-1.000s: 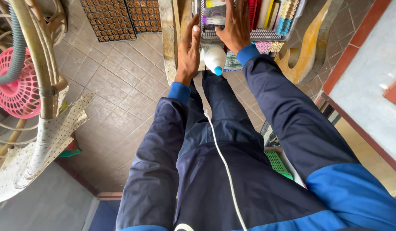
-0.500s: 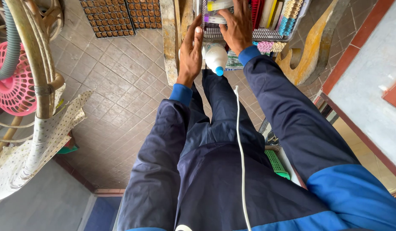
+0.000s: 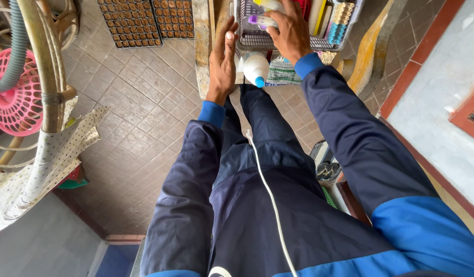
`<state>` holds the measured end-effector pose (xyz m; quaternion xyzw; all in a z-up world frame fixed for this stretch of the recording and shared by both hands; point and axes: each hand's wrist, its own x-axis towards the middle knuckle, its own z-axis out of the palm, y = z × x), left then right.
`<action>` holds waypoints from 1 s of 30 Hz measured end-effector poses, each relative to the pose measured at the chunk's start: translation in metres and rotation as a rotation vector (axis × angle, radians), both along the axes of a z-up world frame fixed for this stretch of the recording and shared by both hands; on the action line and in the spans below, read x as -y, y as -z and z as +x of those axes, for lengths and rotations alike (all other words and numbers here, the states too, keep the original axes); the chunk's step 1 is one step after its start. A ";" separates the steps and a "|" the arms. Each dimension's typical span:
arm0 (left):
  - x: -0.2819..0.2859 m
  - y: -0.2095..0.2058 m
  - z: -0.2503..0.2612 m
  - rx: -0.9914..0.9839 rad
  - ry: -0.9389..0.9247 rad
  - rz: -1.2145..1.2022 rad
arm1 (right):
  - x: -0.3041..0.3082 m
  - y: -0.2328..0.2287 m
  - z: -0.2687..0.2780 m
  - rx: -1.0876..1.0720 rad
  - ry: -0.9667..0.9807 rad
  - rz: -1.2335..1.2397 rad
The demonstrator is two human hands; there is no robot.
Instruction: Sweep the floor with a broom and dustpan, then organize and prepare cleaning spray bottles.
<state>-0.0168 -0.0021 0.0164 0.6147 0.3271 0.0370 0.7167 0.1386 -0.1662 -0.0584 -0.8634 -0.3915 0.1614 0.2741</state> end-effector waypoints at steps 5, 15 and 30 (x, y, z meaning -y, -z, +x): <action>0.001 -0.009 -0.004 0.086 0.002 0.041 | 0.022 -0.050 0.003 -0.055 0.084 0.057; 0.009 -0.091 0.037 0.139 0.598 0.709 | 0.094 -0.183 0.015 -0.189 0.180 0.190; 0.156 -0.167 0.010 0.560 1.381 0.456 | 0.210 -0.326 -0.213 -0.046 0.690 0.365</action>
